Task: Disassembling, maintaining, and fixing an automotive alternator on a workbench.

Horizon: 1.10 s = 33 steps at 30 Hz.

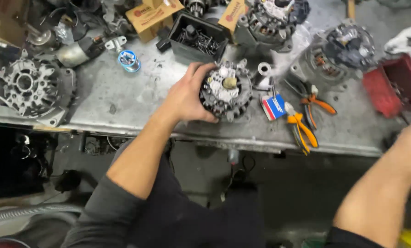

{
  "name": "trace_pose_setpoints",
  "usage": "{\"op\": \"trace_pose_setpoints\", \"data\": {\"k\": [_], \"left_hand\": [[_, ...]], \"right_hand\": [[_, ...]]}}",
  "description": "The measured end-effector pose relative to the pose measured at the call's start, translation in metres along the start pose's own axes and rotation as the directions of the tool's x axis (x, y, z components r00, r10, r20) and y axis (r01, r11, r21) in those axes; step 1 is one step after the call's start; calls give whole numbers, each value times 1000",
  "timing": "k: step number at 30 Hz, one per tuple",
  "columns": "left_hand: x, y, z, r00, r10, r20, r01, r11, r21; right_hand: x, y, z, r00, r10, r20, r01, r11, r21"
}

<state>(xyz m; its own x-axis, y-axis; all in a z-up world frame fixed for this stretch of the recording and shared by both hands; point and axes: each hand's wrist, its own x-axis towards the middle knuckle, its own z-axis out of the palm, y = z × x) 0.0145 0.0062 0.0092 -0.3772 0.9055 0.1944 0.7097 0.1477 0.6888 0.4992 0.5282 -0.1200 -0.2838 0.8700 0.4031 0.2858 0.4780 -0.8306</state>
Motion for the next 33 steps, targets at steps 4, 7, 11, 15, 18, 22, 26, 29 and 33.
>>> {"op": "trace_pose_setpoints", "data": {"k": [4,7,11,15,18,22,26,29,33], "left_hand": [[-4,6,10,996,-31,-88,32,999,12],[-9,5,20,989,-96,-117,100,995,30],[-10,-3,38,979,-40,-198,51,997,53],[-12,-1,40,973,-53,-225,87,986,141],[-13,-3,46,971,-56,-233,83,991,105],[-13,-2,45,967,-79,-241,101,992,79],[-12,-6,44,970,-68,-235,87,994,69],[-12,-4,41,971,-66,-228,87,993,83],[-11,-3,37,974,-67,-217,84,994,70]], "right_hand": [[-113,-208,76,975,52,-216,64,866,496],[-243,-326,104,980,179,-92,-89,798,596],[-322,-356,160,897,306,319,-419,820,390],[-335,-371,195,877,293,382,-420,852,311],[-333,-384,210,864,292,410,-418,871,260],[-327,-378,219,942,116,316,-132,991,30],[-322,-381,222,958,49,282,-42,999,-31],[-318,-382,219,946,-62,320,54,998,33],[-320,-391,213,942,-149,299,180,981,-76]]}}
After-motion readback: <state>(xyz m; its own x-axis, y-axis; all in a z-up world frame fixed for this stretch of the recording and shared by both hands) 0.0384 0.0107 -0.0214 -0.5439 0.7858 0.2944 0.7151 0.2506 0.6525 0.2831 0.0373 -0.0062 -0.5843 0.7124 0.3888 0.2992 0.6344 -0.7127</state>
